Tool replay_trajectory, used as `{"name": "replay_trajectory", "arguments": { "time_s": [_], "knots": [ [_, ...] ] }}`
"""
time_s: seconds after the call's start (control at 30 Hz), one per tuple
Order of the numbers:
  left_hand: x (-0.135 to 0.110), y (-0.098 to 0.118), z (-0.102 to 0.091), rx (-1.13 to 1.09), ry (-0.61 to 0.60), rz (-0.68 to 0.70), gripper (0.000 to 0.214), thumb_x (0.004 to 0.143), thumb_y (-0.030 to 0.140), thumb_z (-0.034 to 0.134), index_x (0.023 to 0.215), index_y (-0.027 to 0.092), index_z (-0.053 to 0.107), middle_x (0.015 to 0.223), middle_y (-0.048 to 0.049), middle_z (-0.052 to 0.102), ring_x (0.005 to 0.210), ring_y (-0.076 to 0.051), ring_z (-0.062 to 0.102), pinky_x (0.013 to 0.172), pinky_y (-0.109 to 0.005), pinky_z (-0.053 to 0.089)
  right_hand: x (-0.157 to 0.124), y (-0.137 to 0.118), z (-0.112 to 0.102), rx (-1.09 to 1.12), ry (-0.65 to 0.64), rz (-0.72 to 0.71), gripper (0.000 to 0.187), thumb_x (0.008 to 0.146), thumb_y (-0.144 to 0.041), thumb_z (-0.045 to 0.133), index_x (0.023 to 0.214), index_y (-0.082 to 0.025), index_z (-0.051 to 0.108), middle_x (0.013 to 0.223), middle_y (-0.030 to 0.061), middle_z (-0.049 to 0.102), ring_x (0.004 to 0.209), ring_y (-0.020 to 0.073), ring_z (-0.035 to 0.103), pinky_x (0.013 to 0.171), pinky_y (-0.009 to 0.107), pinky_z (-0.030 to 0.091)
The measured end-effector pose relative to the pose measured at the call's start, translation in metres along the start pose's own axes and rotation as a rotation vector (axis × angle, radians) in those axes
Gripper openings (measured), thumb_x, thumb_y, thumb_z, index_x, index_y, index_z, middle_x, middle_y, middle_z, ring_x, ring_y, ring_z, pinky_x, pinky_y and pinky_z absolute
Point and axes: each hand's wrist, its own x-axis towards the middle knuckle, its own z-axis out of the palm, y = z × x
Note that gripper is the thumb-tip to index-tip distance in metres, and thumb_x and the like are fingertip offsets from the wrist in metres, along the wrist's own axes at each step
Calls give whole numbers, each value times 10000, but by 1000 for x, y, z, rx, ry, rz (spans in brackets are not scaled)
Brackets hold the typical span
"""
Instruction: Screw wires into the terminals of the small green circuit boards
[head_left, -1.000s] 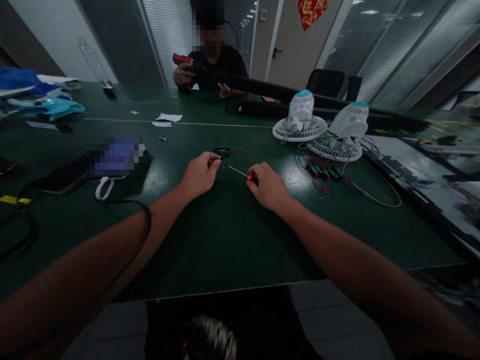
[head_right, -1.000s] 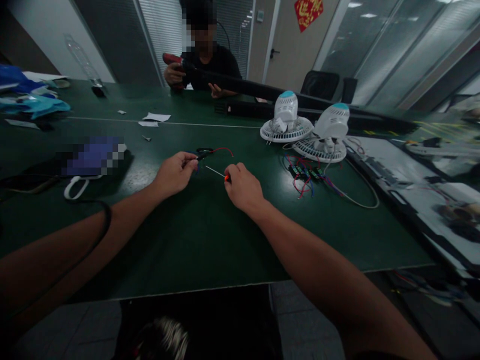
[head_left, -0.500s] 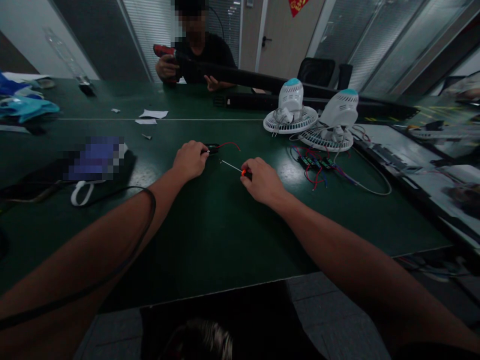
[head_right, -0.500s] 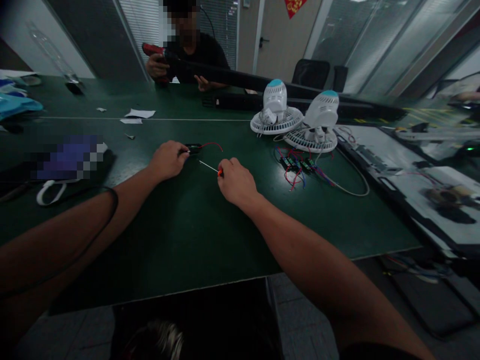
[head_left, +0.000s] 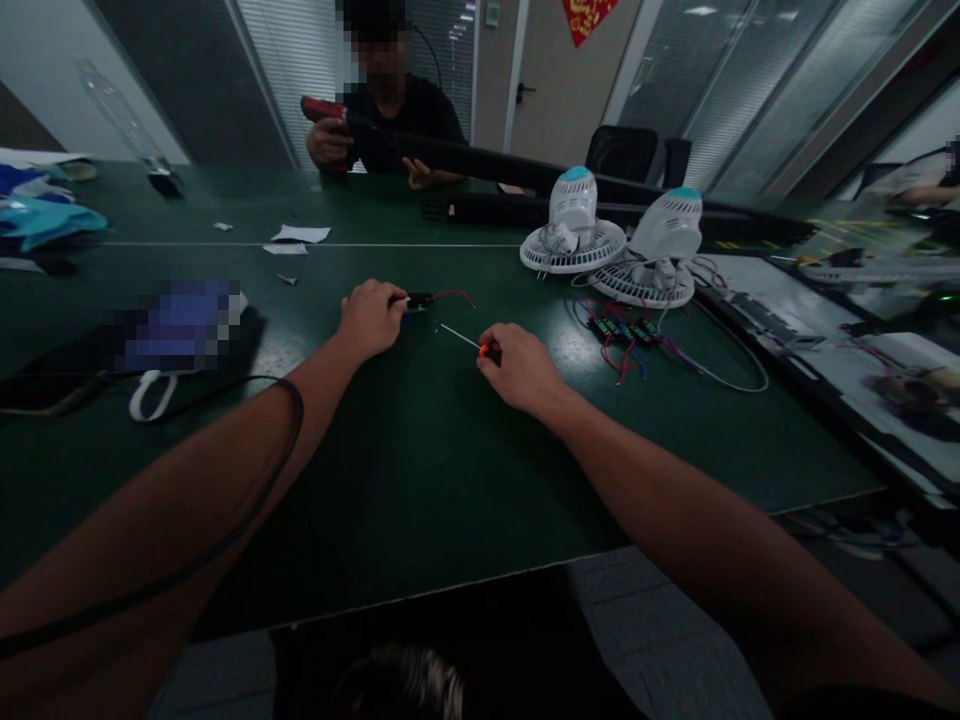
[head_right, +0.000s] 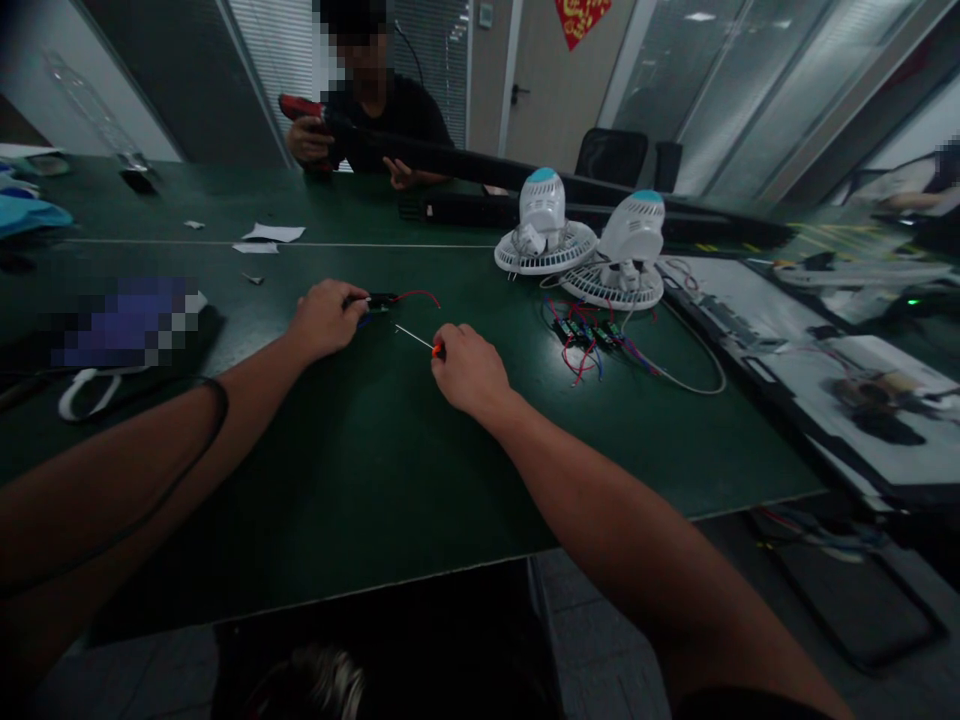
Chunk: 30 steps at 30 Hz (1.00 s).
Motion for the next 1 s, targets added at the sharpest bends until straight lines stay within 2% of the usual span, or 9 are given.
{"name": "replay_trajectory", "arguments": {
  "time_s": [0.1,0.27,0.33,0.43,0.53,0.63,0.77,0.9,1.0],
  "knots": [
    [-3,4,-2,-3,13,12,176,868,278,637,1005,224,733,1012,-139,660,1115,-363,567,1016,-588,434,0,-1,0,6,-2,7,165,915,-191,640,1077,-195,671,1122,106,701,993,231,648,845,376,513],
    [-19,28,-13,59,19,99,231,910,270,573,1084,213,714,1162,-161,657,1174,-381,568,1030,-570,435,-4,1,-18,-1,8,35,173,908,-201,663,1076,-168,691,1092,111,729,983,234,664,857,368,502],
    [-34,40,-17,45,-25,151,206,895,289,596,1047,208,710,1128,-151,670,1138,-375,589,1010,-550,457,-6,9,-38,-15,39,73,171,935,-237,643,1083,-167,691,1074,117,734,966,239,676,850,374,498],
    [-62,58,-20,12,-218,244,167,874,347,626,957,219,695,1006,-113,682,992,-326,628,905,-490,509,-5,33,-76,-54,98,180,261,987,-259,549,1185,-132,662,1041,140,730,927,255,683,813,387,489],
    [-86,72,-21,-52,-328,277,171,889,373,600,881,212,656,934,-99,658,864,-280,629,771,-425,515,1,67,-111,-240,176,307,302,970,-243,553,1209,-100,668,1115,192,713,1000,285,671,821,399,473],
    [-96,79,-21,-57,-330,275,164,900,352,568,824,210,601,883,-91,634,811,-260,617,711,-398,493,11,97,-129,-468,17,401,272,945,-322,594,1041,-104,726,989,190,720,927,300,678,748,401,480],
    [-95,78,-21,-60,-323,301,155,903,342,562,823,212,582,861,-79,623,776,-241,599,670,-374,469,20,117,-124,-537,-69,351,185,911,-265,629,857,-132,746,882,164,714,893,288,692,769,403,493],
    [-95,76,-21,-64,-320,324,156,915,335,550,836,203,579,870,-80,621,787,-236,596,679,-371,468,28,122,-109,-566,-122,320,258,928,-363,619,853,-152,746,932,188,733,928,311,697,756,412,500],
    [-96,76,-20,-70,-327,339,156,925,332,544,851,199,580,885,-83,625,820,-240,604,714,-377,478,34,125,-102,-571,-151,342,240,883,-348,657,794,-141,739,902,224,735,896,338,701,703,416,493]
  ]
}}
